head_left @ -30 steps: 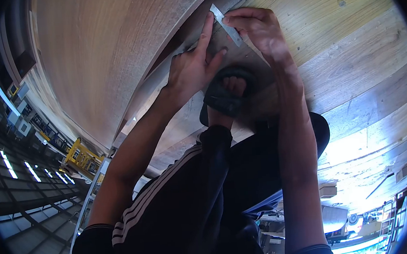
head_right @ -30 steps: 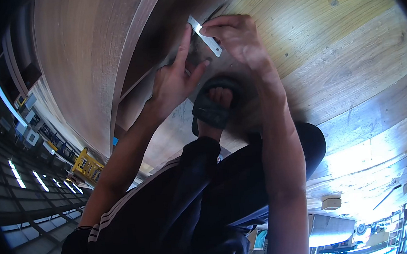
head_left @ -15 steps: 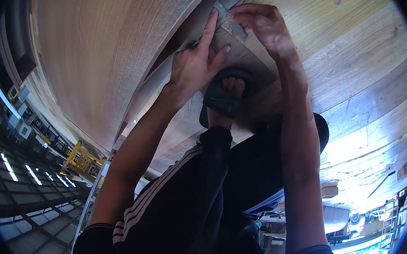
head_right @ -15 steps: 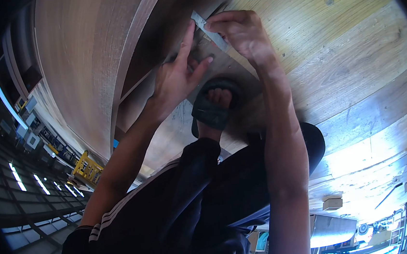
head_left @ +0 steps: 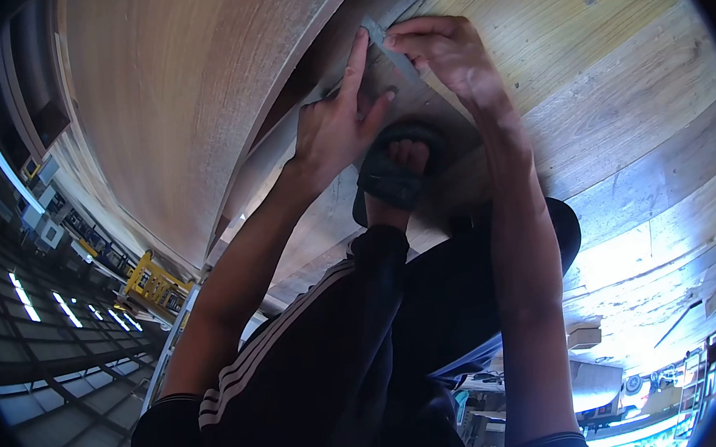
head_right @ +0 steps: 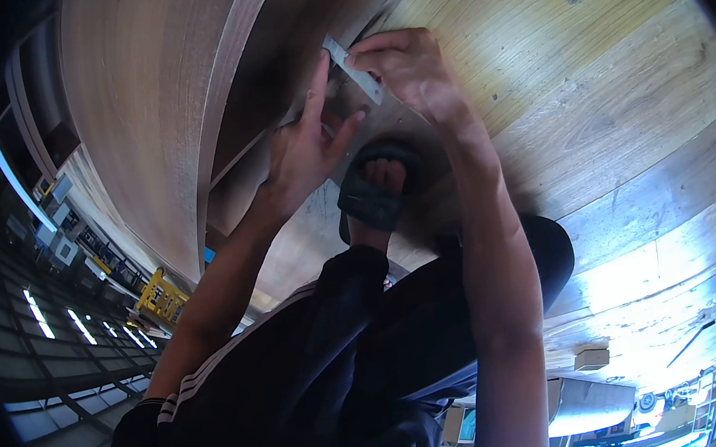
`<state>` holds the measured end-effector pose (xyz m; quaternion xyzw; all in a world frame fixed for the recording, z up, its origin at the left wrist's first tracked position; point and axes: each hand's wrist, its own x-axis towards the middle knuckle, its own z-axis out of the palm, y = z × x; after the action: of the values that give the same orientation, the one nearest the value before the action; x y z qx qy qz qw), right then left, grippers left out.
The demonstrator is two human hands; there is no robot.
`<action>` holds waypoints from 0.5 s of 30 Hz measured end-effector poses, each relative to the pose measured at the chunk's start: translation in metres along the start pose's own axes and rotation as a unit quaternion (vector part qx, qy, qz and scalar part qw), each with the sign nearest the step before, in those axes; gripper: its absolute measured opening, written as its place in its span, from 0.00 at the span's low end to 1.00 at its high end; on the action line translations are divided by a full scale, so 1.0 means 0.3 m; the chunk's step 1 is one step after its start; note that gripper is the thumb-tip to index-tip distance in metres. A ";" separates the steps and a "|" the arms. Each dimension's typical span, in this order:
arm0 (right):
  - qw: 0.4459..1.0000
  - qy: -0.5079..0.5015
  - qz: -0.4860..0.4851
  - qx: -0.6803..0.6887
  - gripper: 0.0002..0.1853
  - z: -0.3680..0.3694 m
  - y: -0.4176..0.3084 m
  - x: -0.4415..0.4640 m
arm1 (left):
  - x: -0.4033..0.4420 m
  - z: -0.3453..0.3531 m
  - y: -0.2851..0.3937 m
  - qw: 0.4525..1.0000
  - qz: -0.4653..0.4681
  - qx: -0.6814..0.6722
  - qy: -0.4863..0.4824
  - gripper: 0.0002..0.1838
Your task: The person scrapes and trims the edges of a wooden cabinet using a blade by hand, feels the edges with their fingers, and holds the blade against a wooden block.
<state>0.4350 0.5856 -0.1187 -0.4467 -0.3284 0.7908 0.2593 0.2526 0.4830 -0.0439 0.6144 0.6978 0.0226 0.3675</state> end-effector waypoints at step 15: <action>0.994 0.042 0.095 0.021 0.13 0.031 0.000 0.001 | 0.003 -0.003 -0.036 1.000 0.008 0.024 -0.016 0.55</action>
<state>0.4266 0.5833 -0.1152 -0.5034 -0.2569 0.7990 0.2054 0.2430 0.4816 -0.0489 0.6285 0.6875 -0.0012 0.3638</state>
